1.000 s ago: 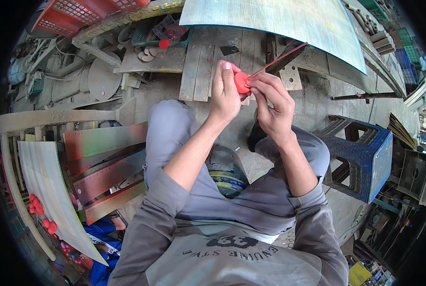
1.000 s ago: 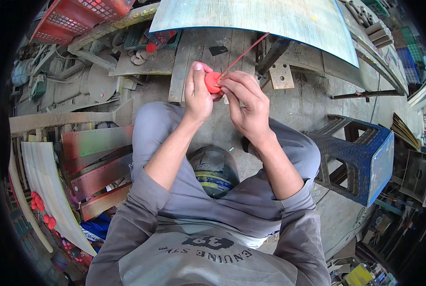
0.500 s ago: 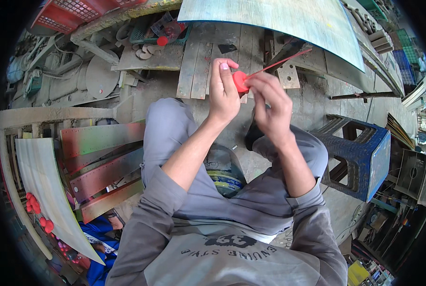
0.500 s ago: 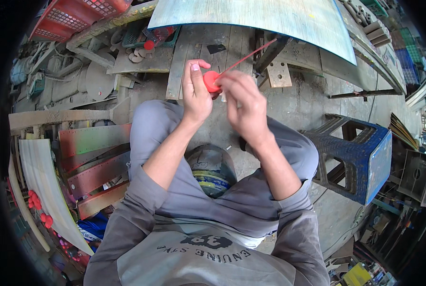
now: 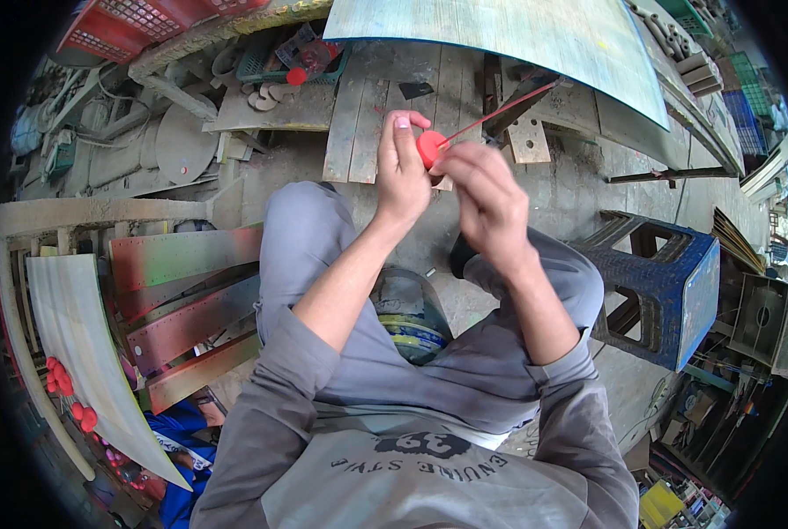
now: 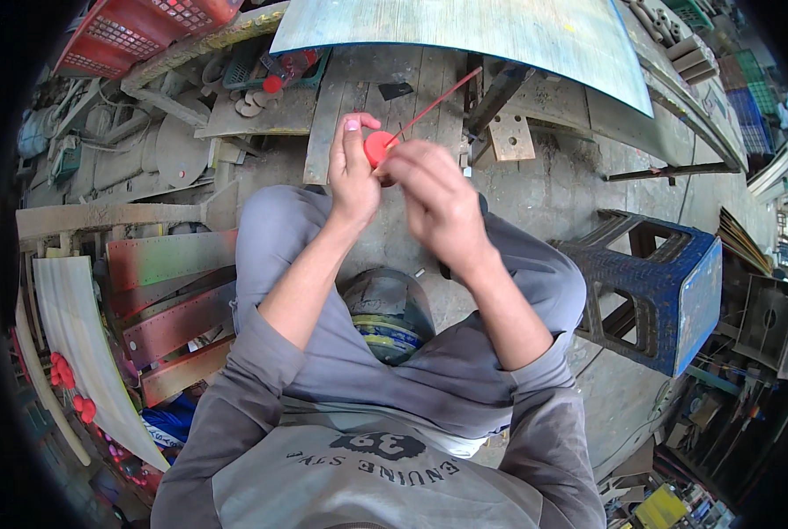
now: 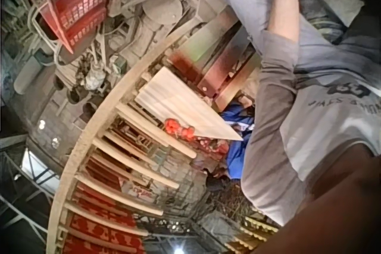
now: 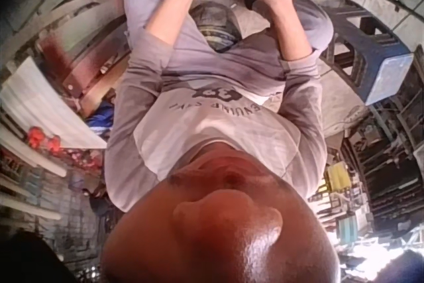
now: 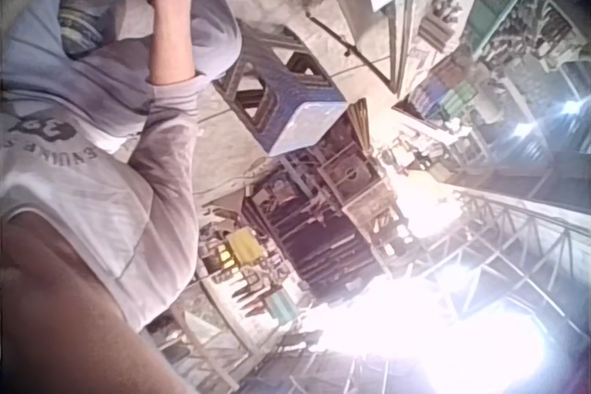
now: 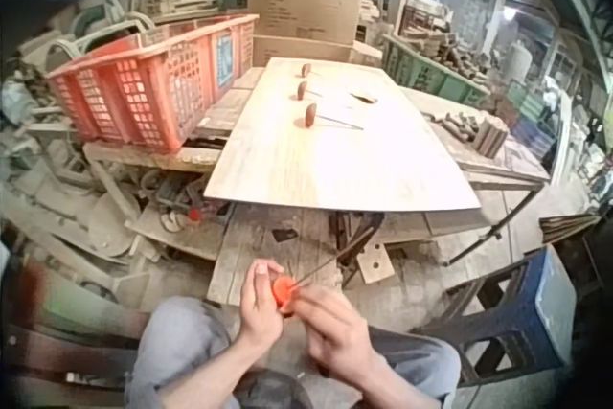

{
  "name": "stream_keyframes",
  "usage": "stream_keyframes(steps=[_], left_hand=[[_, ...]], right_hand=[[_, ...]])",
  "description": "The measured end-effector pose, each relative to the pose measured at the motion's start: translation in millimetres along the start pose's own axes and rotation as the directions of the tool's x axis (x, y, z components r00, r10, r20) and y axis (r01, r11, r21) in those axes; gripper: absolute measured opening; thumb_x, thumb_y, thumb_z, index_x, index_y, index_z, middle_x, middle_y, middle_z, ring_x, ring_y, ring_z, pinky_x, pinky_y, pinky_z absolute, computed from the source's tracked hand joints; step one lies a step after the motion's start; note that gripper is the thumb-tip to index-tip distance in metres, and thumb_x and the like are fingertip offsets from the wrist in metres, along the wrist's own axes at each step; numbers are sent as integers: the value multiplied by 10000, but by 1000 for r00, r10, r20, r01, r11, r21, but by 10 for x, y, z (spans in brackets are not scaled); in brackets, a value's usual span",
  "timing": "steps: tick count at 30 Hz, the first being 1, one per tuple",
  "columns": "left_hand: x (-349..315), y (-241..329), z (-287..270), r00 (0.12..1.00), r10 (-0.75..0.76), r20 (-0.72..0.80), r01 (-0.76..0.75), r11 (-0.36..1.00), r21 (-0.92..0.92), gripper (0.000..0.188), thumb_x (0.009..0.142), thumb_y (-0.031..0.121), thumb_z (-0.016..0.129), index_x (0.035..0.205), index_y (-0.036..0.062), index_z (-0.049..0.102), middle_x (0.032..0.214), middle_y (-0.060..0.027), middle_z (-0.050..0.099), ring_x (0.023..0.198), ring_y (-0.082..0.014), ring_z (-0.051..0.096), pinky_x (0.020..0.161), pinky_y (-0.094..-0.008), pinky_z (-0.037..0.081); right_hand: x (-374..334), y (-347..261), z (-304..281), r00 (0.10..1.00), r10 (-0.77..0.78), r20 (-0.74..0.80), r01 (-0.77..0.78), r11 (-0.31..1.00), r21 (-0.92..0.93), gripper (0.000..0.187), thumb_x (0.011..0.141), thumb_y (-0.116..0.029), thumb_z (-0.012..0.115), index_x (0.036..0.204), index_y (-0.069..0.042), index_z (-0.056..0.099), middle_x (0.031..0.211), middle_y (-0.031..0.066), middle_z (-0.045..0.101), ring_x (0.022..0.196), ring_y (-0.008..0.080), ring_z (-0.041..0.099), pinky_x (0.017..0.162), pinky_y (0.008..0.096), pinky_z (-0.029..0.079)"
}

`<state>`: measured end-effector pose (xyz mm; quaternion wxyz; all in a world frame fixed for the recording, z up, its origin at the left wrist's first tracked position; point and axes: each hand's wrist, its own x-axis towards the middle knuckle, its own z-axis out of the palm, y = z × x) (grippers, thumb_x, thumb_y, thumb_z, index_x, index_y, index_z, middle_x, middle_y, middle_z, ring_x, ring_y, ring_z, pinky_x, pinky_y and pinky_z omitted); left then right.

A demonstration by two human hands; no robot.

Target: The person is assembling small red mallet-like parts by joining a rod to a red ball and applying a small wrapping or adhesive.

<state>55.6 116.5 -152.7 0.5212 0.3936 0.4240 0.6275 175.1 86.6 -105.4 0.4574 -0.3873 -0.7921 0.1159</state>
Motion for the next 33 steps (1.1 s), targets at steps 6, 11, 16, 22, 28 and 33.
stream_keyframes(steps=[6, 11, 16, 22, 28, 33], left_hand=[[19, 57, -43, 998, 12, 58, -10, 999, -33, 351, 1032, 335, 235, 949, 81, 463, 742, -11, 472, 581, -70, 490, 476, -215, 401], [10, 137, -32, 964, -208, 166, 251, 920, -301, 309, 1024, 344, 288, 989, 98, 472, 674, -20, 496, 499, -72, 425, 402, -221, 304], [52, 29, -97, 976, -135, 171, 184, 932, -313, 299, 1029, 302, 266, 982, 87, 470, 740, -24, 498, 538, -86, 481, 438, -222, 372], [64, 56, 4, 983, -179, 37, 182, 928, -326, 262, 1013, 337, 305, 1024, 110, 436, 670, -33, 487, 442, -84, 331, 394, -223, 242], [46, 188, -78, 900, -336, 277, 433, 769, -470, 267, 1019, 318, 282, 1014, 106, 445, 684, -54, 517, 458, -100, 392, 379, -228, 267], [53, 131, -132, 835, -270, 479, 530, 630, -568, 259, 1014, 313, 303, 1005, 108, 463, 722, -49, 531, 497, -103, 438, 382, -229, 297]], right_hand=[[35, -94, 8, 999, -43, 14, 43, 998, 38, 289, 683, 144, 576, 937, 16, 627, 985, 152, 612, 948, 323, 598, 822, 374, 489], [51, 109, -41, 999, 47, -15, -47, 999, 1, 318, 660, 155, 562, 937, 14, 624, 969, 144, 605, 943, 318, 596, 832, 375, 487], [57, 55, -50, 997, -73, 37, 73, 997, -4, 338, 632, 144, 573, 937, 10, 628, 972, 136, 602, 947, 314, 593, 827, 374, 489], [68, -60, -24, 992, -104, 66, 101, 994, 53, 315, 651, 141, 577, 932, 10, 630, 989, 132, 607, 946, 314, 592, 813, 384, 487], [96, -2, -70, 996, -65, 59, 63, 998, 29, 329, 647, 139, 580, 941, 2, 635, 989, 122, 608, 955, 314, 590, 823, 383, 488], [140, 146, -143, 997, -46, 60, 46, 999, -5, 333, 628, 137, 586, 927, -1, 635, 983, 120, 606, 973, 313, 584, 832, 386, 487]])
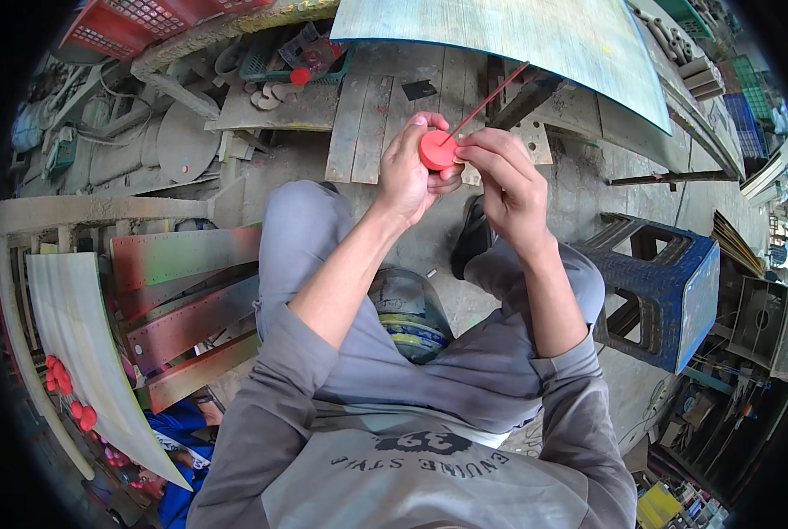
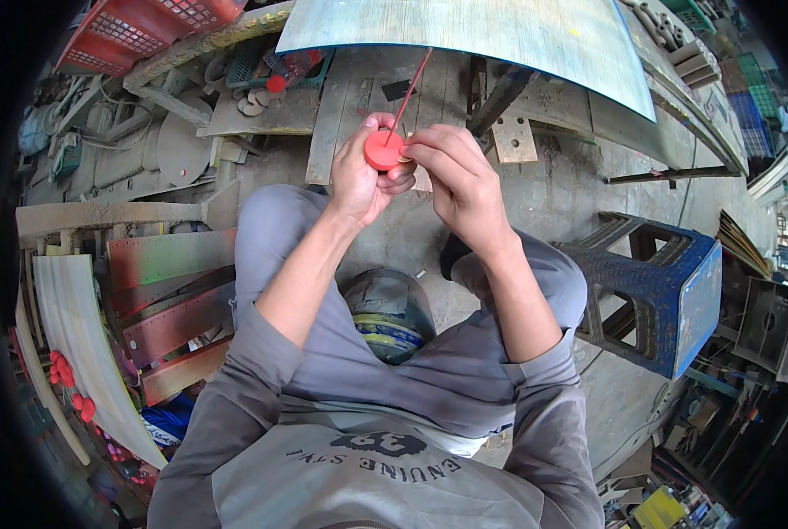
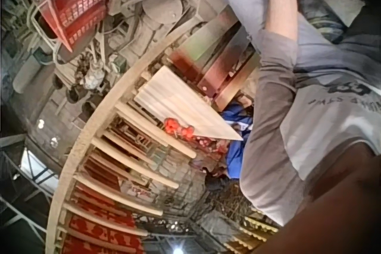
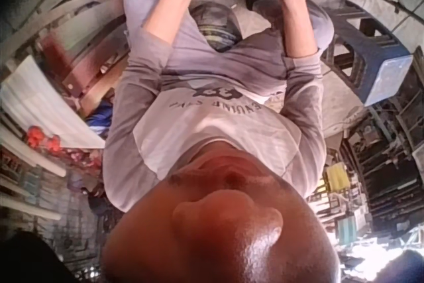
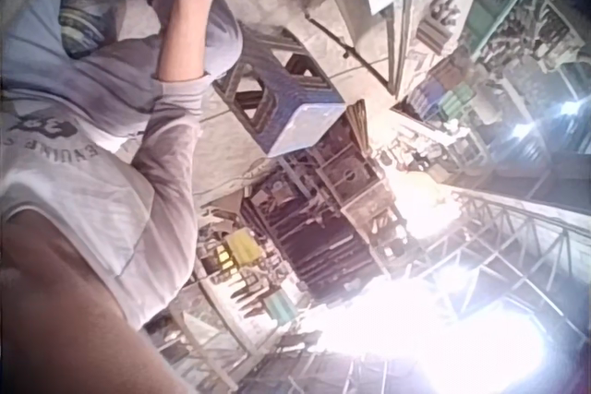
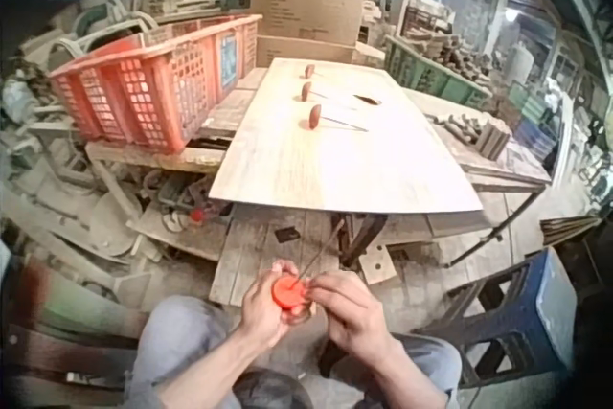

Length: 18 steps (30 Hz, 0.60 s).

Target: The person is assembling small red mallet-like parts by joining a rod to a red ball and applying a small wrapping or adhesive.

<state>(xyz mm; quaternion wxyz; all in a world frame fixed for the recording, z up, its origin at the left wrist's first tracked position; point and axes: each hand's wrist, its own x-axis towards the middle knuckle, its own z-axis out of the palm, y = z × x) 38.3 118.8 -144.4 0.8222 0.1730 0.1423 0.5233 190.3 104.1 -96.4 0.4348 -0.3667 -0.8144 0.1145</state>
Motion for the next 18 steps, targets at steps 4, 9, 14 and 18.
stream_keyframes(steps=[4, 9, 14, 18], left_hand=[[58, -33, 90, 933, 173, -316, -83, 957, 278, 263, 1011, 320, 312, 1017, 104, 462, 656, -59, 487, 477, -100, 376, 395, -223, 256], [-17, 74, 124, 994, -106, -21, 107, 992, 67, 276, 1005, 344, 317, 1090, 108, 432, 562, -47, 397, 449, -97, 290, 408, -228, 217], [1, 37, 92, 985, -172, -15, 173, 978, 114, 316, 1003, 374, 337, 1039, 85, 462, 578, -52, 434, 449, -96, 327, 404, -225, 215], [3, 4, 105, 939, -328, -107, 341, 928, 147, 394, 990, 444, 333, 973, 93, 512, 561, -16, 431, 423, -69, 324, 375, -208, 221]], right_hand=[[-69, -235, 44, 985, -163, 59, 161, 986, 33, 358, 589, 118, 559, 925, 14, 622, 971, 137, 606, 986, 315, 586, 856, 400, 481], [-43, 162, -189, 988, 144, -57, -145, 989, -17, 178, 774, 123, 568, 905, 25, 635, 977, 144, 623, 947, 281, 600, 817, 332, 481], [-121, -10, -73, 970, 209, -123, -182, 963, 198, 186, 787, 105, 579, 925, 13, 661, 1056, 135, 632, 996, 252, 604, 841, 325, 482], [-138, -29, -60, 984, 175, -28, -155, 924, 349, 178, 794, 88, 589, 939, 17, 665, 1117, 161, 627, 1017, 268, 610, 867, 328, 479]])
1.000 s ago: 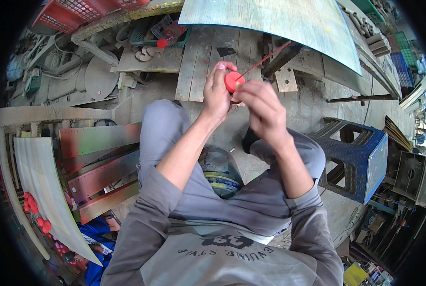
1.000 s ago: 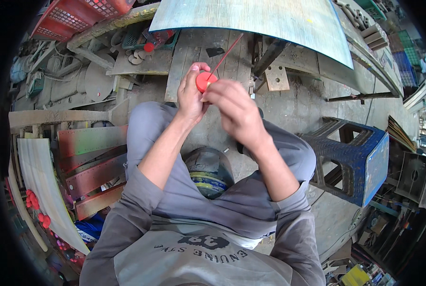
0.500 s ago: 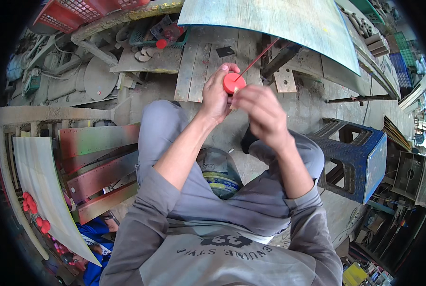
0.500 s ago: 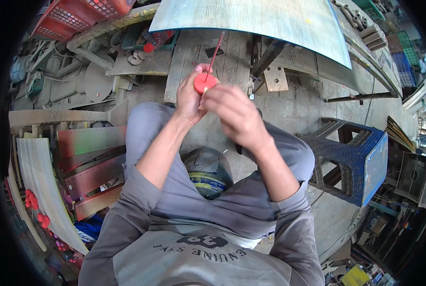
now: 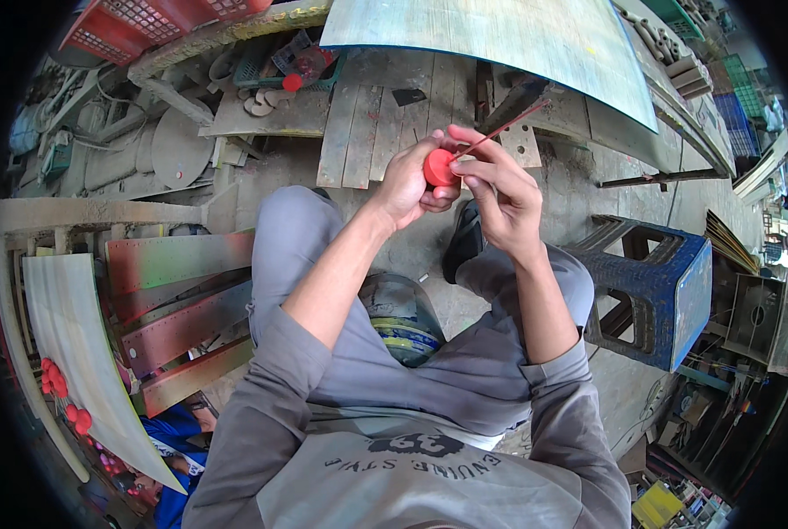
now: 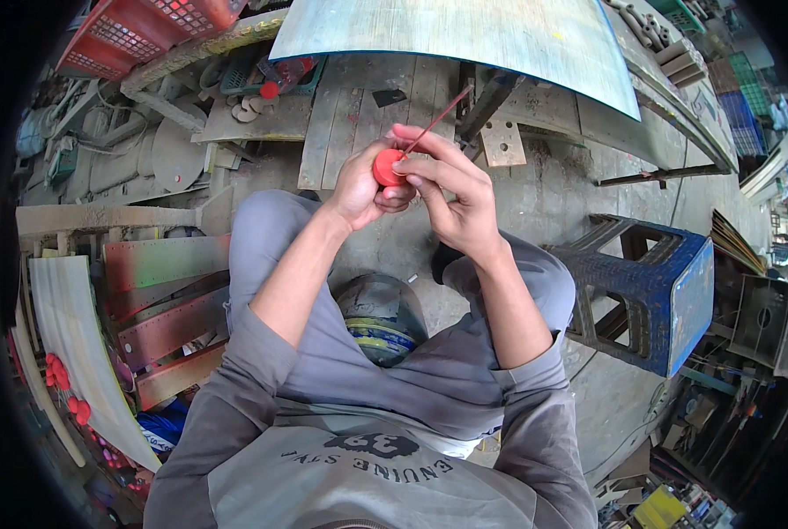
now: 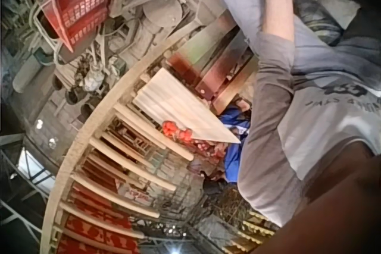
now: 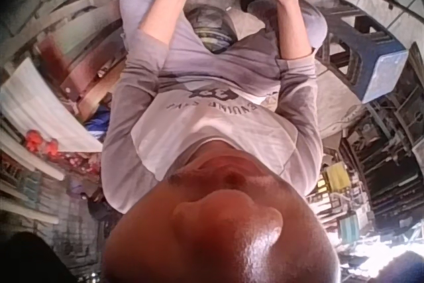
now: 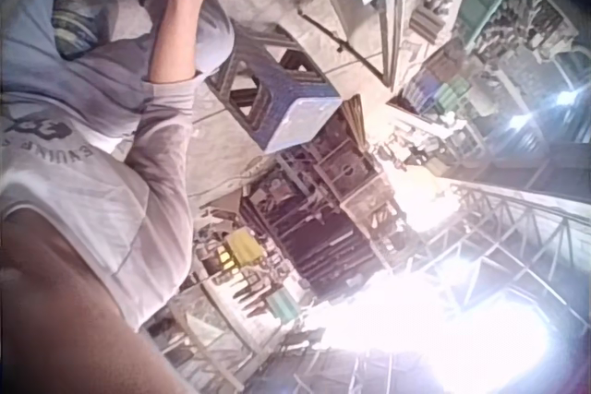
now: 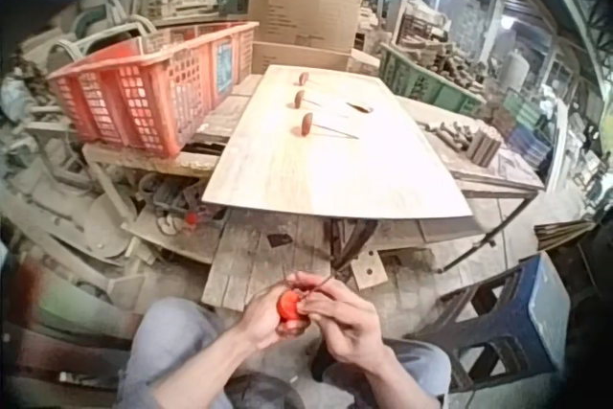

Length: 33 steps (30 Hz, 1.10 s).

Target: The person is assembling small red mallet-like parts by joining a rod to a red ball and applying a small wrapping or adhesive.

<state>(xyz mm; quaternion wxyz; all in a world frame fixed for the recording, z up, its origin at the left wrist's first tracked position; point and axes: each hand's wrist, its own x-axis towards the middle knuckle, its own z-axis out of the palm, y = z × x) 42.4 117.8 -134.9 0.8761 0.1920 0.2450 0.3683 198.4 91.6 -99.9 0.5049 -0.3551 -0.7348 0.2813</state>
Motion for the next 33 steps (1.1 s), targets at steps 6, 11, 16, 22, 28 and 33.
stream_keyframes(steps=[6, 11, 16, 22, 28, 33], left_hand=[[11, 28, 29, 981, -167, 100, 162, 985, 54, 502, 962, 555, 305, 830, 117, 513, 497, 13, 389, 381, -62, 281, 358, -202, 212], [29, 7, 29, 979, -181, 99, 175, 983, 59, 533, 945, 603, 300, 830, 128, 512, 479, 21, 371, 368, -64, 256, 364, -205, 207], [68, -75, 56, 989, 138, -55, -125, 974, 189, 586, 959, 596, 242, 986, 72, 503, 680, -56, 523, 526, -97, 460, 414, -200, 325], [174, -498, 123, 774, 625, -103, -515, 715, 473, 431, 1016, 425, 252, 1018, 46, 457, 744, -55, 527, 557, -97, 483, 450, -229, 395], [188, -440, 88, 722, 594, -354, -424, 785, 452, 479, 1017, 427, 235, 870, 57, 501, 634, -2, 478, 460, -75, 401, 410, -228, 325], [122, -285, 143, 785, 512, -349, -454, 859, 238, 425, 1003, 416, 243, 898, 68, 464, 633, -44, 453, 457, -82, 333, 407, -225, 281]], right_hand=[[-4, -23, -52, 993, 120, 7, -120, 977, 176, 141, 829, 56, 586, 937, 38, 676, 1026, 157, 670, 962, 241, 630, 858, 324, 476], [-5, -57, -54, 995, 100, -9, -97, 980, 174, 143, 833, 59, 583, 941, 41, 676, 976, 145, 675, 934, 232, 629, 847, 318, 476], [29, 23, -49, 994, 57, -96, -56, 998, 7, 160, 843, 68, 568, 959, 35, 673, 946, 139, 669, 888, 209, 627, 815, 298, 482], [-6, 118, 122, 924, 217, -314, -231, 973, -9, 153, 868, 46, 559, 978, 35, 665, 942, 136, 662, 840, 184, 629, 759, 269, 494], [-3, 66, 161, 940, 261, -219, -260, 965, 34, 157, 896, 39, 537, 1007, 54, 647, 996, 111, 648, 873, 145, 607, 807, 258, 478], [4, 31, -20, 936, 132, -325, -180, 976, -124, 156, 849, 78, 565, 964, 34, 662, 966, 114, 603, 878, 174, 597, 760, 256, 480]])
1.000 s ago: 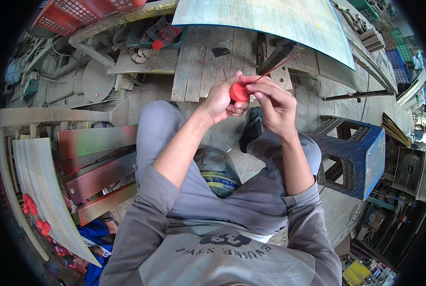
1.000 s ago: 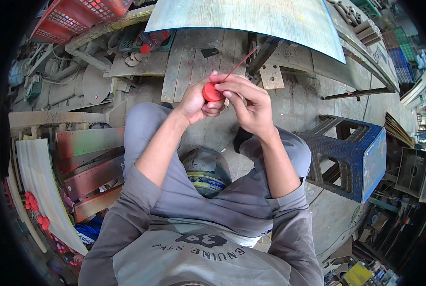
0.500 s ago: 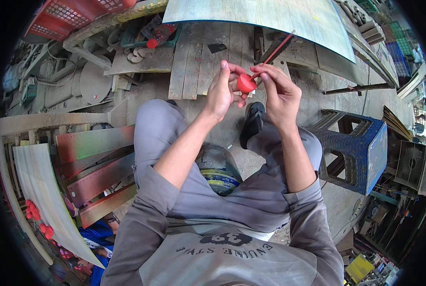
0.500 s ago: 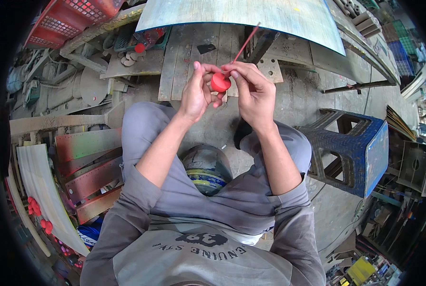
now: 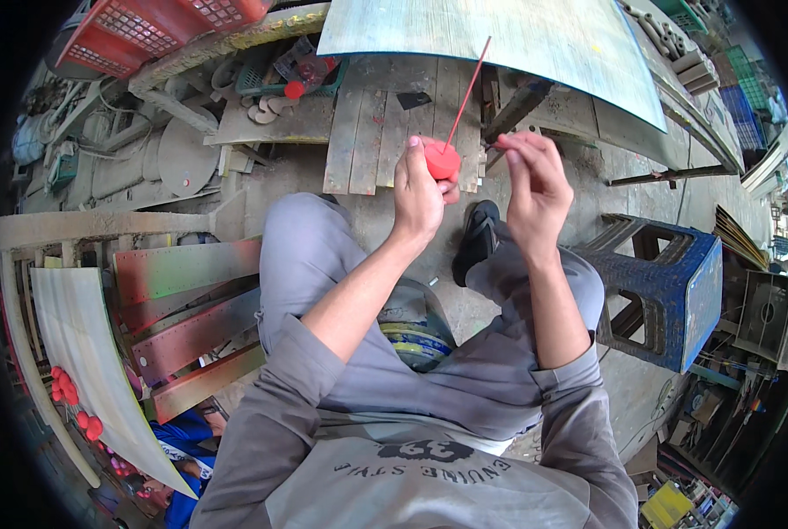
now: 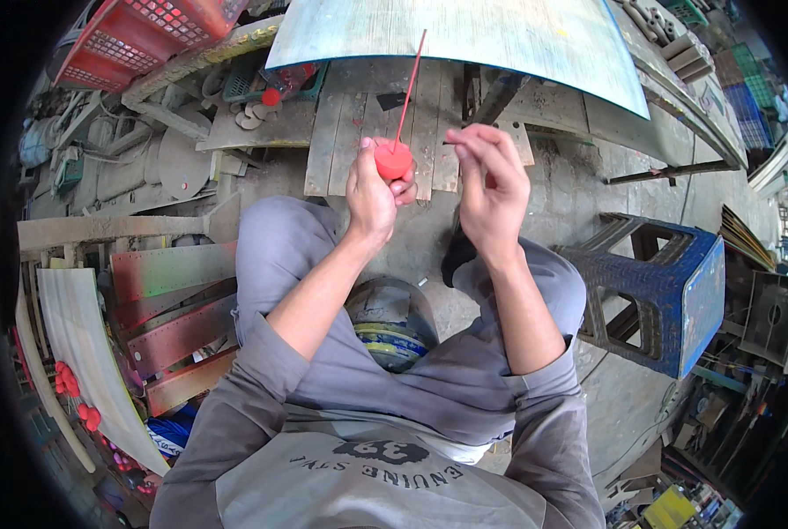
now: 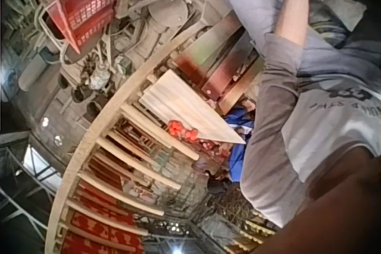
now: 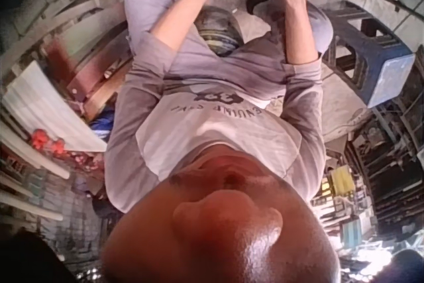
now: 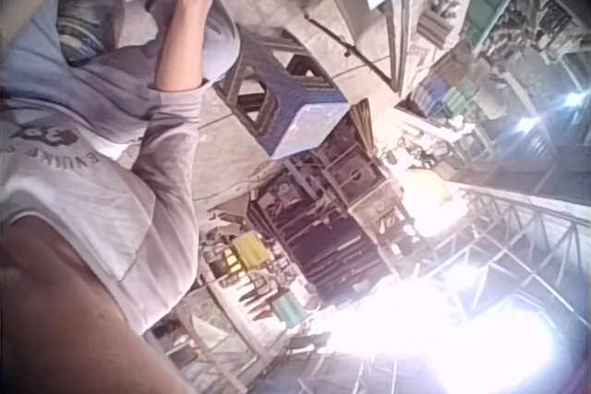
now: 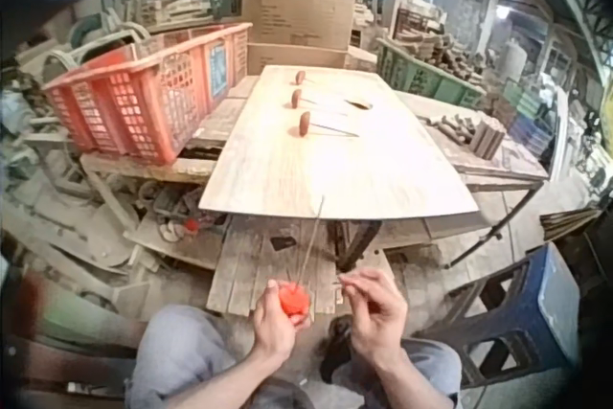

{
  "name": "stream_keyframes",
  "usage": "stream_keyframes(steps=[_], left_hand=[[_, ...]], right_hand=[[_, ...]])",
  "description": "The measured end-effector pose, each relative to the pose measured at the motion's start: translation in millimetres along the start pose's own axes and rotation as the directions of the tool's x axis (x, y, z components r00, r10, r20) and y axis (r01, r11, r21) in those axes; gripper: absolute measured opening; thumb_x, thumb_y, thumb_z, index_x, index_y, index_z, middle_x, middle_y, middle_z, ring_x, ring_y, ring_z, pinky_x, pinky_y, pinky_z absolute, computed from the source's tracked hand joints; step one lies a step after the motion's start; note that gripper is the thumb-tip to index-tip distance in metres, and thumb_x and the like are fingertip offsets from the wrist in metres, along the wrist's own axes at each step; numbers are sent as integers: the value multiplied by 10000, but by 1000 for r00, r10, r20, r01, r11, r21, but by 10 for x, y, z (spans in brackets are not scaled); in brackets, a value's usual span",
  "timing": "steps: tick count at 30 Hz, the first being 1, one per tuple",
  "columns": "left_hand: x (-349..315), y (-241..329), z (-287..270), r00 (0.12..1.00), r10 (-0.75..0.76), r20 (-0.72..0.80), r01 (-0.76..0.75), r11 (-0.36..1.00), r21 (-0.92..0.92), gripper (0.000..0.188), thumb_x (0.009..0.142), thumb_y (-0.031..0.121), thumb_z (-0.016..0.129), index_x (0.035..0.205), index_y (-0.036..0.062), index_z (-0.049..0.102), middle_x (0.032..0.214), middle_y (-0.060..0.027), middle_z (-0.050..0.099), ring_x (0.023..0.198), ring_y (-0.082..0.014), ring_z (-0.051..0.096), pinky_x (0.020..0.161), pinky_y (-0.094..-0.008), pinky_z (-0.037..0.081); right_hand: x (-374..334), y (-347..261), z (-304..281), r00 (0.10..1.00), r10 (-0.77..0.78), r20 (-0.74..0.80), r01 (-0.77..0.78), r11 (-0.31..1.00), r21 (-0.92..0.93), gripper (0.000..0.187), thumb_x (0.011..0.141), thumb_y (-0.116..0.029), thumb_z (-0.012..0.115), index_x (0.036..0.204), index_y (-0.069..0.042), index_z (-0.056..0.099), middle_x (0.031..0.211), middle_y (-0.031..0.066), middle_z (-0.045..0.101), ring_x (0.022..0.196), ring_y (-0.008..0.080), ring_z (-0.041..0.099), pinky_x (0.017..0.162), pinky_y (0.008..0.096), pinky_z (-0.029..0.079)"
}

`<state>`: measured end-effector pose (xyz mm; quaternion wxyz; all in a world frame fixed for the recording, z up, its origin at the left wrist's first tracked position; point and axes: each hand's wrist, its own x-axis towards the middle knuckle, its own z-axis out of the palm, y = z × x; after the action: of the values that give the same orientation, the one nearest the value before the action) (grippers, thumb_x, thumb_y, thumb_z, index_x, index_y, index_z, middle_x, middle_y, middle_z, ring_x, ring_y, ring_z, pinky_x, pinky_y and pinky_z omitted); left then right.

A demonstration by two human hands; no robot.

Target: The person is assembling small red mallet-like parts by joining a rod to a red ball and applying a small wrapping or adhesive.

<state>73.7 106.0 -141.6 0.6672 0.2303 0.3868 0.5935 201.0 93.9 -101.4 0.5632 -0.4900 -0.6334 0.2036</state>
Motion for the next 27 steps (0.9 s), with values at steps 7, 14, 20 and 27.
stream_keyframes(steps=[7, 14, 20, 27], left_hand=[[-23, -34, -7, 992, -14, 127, 16, 1000, -15, 369, 982, 380, 257, 854, 81, 431, 585, -38, 401, 441, -84, 302, 382, -231, 248], [-28, -4, -11, 986, -102, 135, 119, 985, -126, 373, 1005, 375, 254, 830, 88, 416, 597, -35, 428, 444, -102, 363, 369, -240, 257], [-25, -18, -12, 983, -84, 160, 97, 992, -74, 374, 1001, 384, 234, 829, 95, 399, 606, -30, 401, 446, -90, 335, 367, -220, 228], [-27, -23, -13, 987, -84, 140, 83, 996, 14, 380, 1004, 380, 237, 827, 91, 410, 622, -31, 425, 453, -89, 357, 377, -226, 258]], right_hand=[[-42, 28, 96, 966, -212, 148, 217, 976, -17, 210, 741, 127, 621, 922, 23, 647, 943, 120, 605, 872, 239, 606, 739, 297, 492], [-26, 54, 25, 964, -247, 101, 251, 968, -31, 244, 705, 147, 628, 911, 17, 643, 934, 120, 611, 901, 257, 610, 763, 314, 494], [-79, 43, 46, 943, -219, 250, 228, 974, -6, 229, 739, 140, 599, 926, 18, 650, 957, 119, 616, 925, 247, 612, 789, 308, 490], [-76, 22, 58, 958, -98, 269, 93, 995, 30, 220, 769, 142, 568, 934, 18, 643, 975, 121, 619, 916, 233, 612, 785, 299, 490]])
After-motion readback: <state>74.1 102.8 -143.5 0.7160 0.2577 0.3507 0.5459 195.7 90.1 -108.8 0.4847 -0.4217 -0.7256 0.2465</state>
